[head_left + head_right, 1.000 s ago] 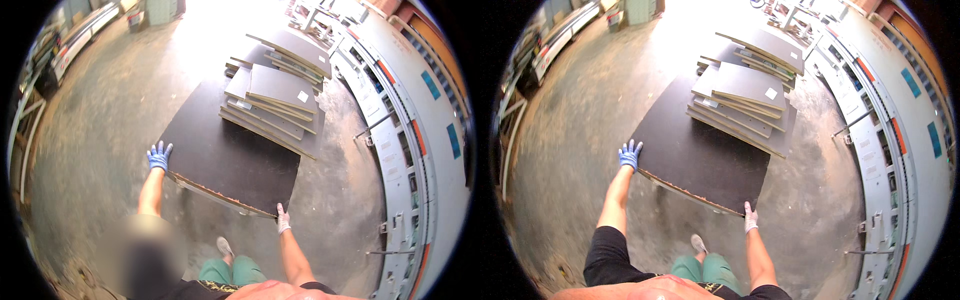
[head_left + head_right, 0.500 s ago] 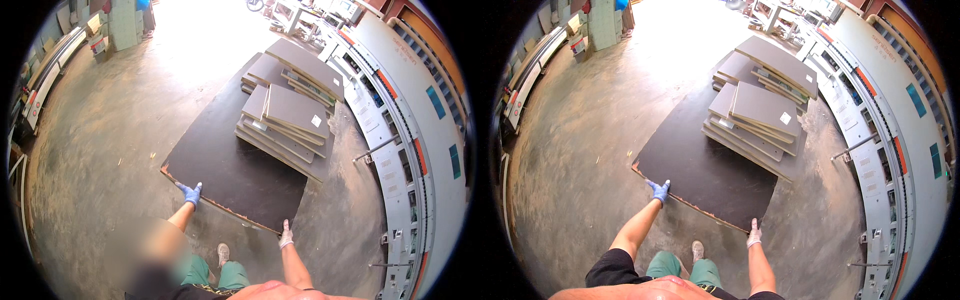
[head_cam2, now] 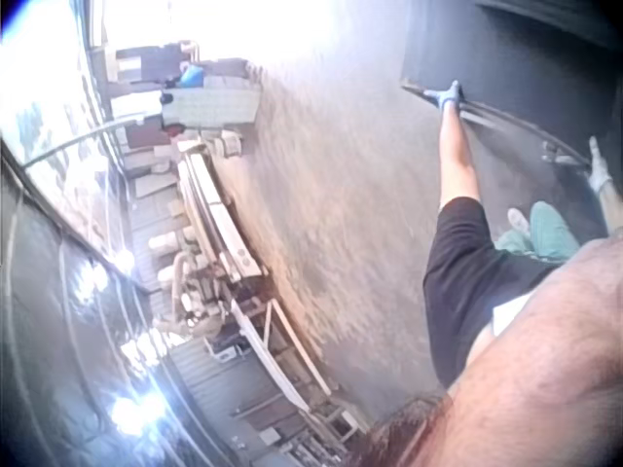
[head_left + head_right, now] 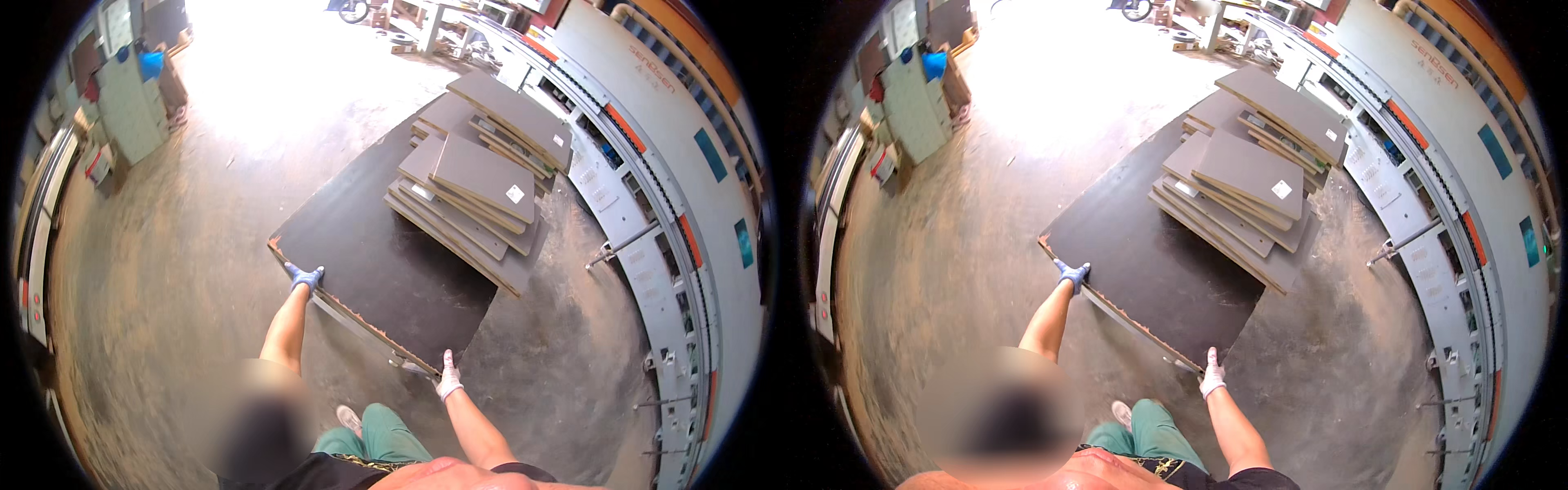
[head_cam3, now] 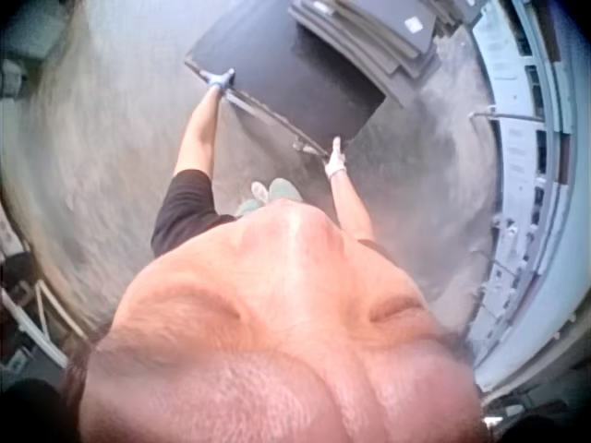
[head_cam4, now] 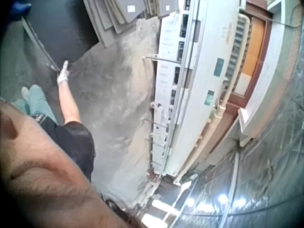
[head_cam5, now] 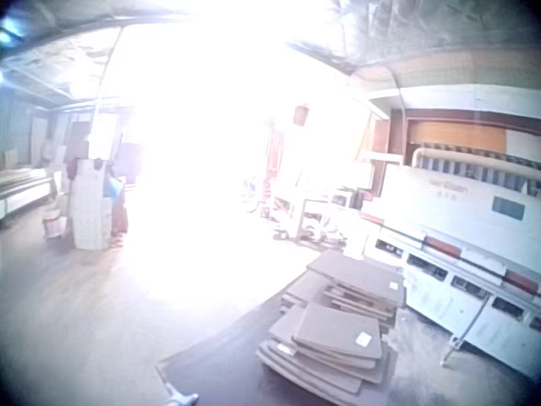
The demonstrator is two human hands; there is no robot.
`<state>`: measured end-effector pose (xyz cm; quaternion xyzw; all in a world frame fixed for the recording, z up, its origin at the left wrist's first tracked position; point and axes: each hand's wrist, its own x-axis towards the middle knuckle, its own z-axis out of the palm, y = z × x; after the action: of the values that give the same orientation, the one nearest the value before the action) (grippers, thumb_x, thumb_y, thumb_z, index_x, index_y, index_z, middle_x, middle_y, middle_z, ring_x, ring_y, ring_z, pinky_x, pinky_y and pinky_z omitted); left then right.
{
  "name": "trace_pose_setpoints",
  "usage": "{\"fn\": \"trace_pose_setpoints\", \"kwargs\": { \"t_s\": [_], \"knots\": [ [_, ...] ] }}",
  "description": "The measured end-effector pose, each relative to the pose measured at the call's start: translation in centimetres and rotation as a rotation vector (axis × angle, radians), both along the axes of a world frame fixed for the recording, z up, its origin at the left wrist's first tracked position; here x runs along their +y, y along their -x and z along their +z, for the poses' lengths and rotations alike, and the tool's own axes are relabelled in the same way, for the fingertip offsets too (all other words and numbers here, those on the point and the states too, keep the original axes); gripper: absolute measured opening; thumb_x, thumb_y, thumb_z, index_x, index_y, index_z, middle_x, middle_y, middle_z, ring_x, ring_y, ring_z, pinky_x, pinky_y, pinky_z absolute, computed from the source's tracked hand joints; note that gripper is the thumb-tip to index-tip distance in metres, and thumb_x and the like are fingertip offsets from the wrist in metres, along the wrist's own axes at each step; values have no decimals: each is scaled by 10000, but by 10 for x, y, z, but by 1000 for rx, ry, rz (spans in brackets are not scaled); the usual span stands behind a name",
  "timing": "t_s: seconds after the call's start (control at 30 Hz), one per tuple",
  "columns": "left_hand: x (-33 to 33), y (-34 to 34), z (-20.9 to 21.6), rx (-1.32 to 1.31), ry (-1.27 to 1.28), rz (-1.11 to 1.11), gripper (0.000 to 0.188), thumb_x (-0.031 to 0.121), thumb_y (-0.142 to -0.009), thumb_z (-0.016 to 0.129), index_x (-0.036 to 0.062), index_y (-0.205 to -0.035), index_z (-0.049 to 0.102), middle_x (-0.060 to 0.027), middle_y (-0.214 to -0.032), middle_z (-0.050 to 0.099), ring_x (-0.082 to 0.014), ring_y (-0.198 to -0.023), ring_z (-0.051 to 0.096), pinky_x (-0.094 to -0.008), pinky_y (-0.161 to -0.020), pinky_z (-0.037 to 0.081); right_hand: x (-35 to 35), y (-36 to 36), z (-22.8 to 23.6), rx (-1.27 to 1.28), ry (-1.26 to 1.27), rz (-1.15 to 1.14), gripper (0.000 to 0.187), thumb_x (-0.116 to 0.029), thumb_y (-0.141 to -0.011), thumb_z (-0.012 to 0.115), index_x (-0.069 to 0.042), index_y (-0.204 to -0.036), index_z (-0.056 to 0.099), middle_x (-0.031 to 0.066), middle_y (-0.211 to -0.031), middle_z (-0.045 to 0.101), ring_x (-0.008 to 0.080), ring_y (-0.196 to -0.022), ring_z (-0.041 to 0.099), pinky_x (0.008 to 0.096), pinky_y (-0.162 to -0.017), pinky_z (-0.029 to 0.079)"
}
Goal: The person picks up gray rectangular panels from a workbench and stacks them onto a rolling cart. They then move the cart to a different area and continue stacking additional panels. The person also handles a large cardboard sheet, placing it on the cart before returning to stack more panels.
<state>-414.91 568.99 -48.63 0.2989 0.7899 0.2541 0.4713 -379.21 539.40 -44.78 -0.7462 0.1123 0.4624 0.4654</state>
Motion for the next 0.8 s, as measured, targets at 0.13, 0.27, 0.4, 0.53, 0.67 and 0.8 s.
{"fn": "trace_pose_setpoints", "kwargs": {
  "t_s": [0.13,0.27,0.4,0.53,0.67,0.8],
  "knots": [
    [110,17,21,39,-185,-240,1150,384,-701,732,96,-1412,-124,-266,-1380,307,-376,-1213,414,-397,-998,357,136,83,10,29,68,26,1024,-692,-628,644,-131,-1383,240,78,-1390,309,287,-1218,366,478,-916,387],
    [144,6,34,-265,-134,-430,1109,353,-719,729,82,-1419,-88,-224,-1372,331,-319,-1218,395,-375,-997,352,285,160,23,78,117,62,1041,-741,-639,578,-57,-1364,276,94,-1371,340,285,-1197,387,471,-853,432],
    [159,59,43,-289,29,-427,1045,305,-755,706,96,-1421,-71,-227,-1326,414,-314,-1217,418,-371,-988,357,451,210,10,71,125,96,1056,-766,-654,528,27,-1321,327,135,-1358,370,304,-1163,430,485,-844,445],
    [195,216,56,-86,256,-291,1020,269,-756,696,105,-1420,-62,-242,-1314,422,-316,-1182,458,-370,-973,375,614,262,15,-76,141,-88,942,-663,-719,572,125,-1217,434,187,-1248,506,294,-1111,514,361,-930,413],
    [232,419,56,206,596,-64,1018,280,-740,709,145,-1420,-36,-227,-1329,401,-309,-1166,464,-403,-973,372,751,294,33,106,-9,-193,941,-658,-720,576,90,-1260,391,148,-1271,480,272,-1049,545,395,-720,549],
    [450,581,149,249,492,276,993,268,-753,702,145,-1418,-25,-195,-1346,380,-294,-1171,450,-447,-970,360,968,324,130,157,37,-163,1001,-750,-703,476,-40,-1373,258,117,-1431,283,314,-1210,432,542,-926,404]
  ]
}}
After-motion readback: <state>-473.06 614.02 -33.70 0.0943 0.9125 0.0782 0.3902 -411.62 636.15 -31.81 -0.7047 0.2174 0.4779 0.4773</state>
